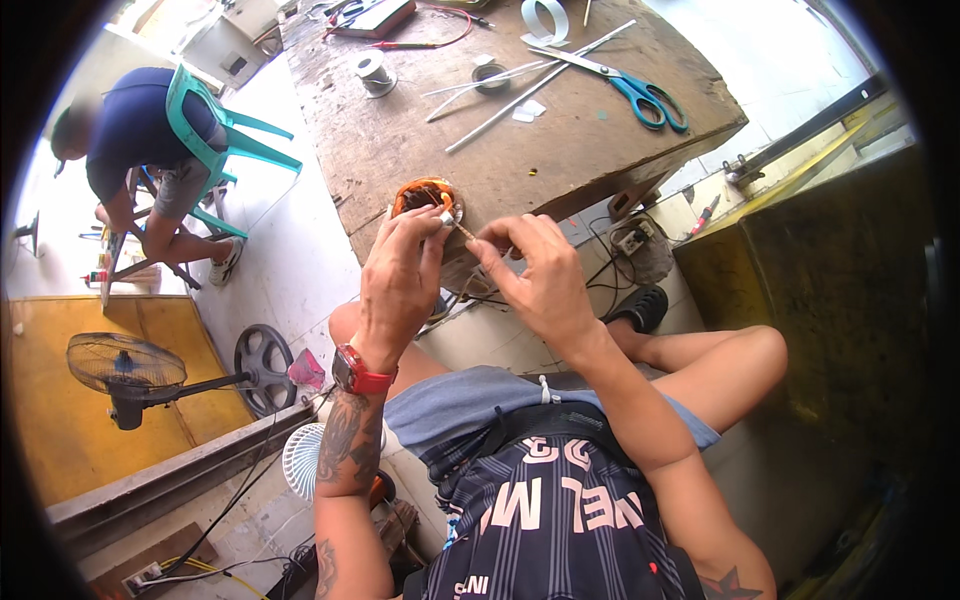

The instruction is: The person sits at a workbench and winds copper wire around a small orange toroidal core. They use white plastic strips to separate layers of wire, then cut the strips with scissors. The person continues winding the wire and adjusting the core throughout the clip.

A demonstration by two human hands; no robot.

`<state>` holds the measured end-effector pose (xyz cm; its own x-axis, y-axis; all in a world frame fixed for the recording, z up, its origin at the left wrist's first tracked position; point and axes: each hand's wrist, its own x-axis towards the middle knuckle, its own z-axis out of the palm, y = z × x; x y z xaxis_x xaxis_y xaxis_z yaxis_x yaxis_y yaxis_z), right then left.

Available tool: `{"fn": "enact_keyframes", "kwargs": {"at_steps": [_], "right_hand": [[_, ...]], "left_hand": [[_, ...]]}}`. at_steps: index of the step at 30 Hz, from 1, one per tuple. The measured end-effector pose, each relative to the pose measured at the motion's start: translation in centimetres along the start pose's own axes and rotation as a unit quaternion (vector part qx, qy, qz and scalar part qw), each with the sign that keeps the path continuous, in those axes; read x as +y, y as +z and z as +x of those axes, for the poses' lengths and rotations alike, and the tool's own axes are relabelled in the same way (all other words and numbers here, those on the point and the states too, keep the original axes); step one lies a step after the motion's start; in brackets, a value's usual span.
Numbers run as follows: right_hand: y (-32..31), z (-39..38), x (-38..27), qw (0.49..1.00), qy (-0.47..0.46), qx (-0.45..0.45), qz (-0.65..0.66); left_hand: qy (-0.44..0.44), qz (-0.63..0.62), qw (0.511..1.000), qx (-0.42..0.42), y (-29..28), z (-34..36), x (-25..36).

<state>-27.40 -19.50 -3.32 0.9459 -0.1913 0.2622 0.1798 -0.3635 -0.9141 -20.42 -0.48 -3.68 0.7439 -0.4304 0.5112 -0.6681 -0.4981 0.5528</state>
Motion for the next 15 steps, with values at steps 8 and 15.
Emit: {"fn": "enact_keyframes", "kwargs": {"at_steps": [8,15], "right_hand": [[1.2,5.0,-1.4,0.989,-0.135,-0.053,-0.009],[-7.3,-5.9,-2.6,0.989,-0.014,-0.089,-0.117]], "left_hand": [[-0.024,-0.043,0.998,0.047,0.6,-0.4,0.2],[0.036,0.019,0.998,0.039,0.9,-0.1,0.1]]}}
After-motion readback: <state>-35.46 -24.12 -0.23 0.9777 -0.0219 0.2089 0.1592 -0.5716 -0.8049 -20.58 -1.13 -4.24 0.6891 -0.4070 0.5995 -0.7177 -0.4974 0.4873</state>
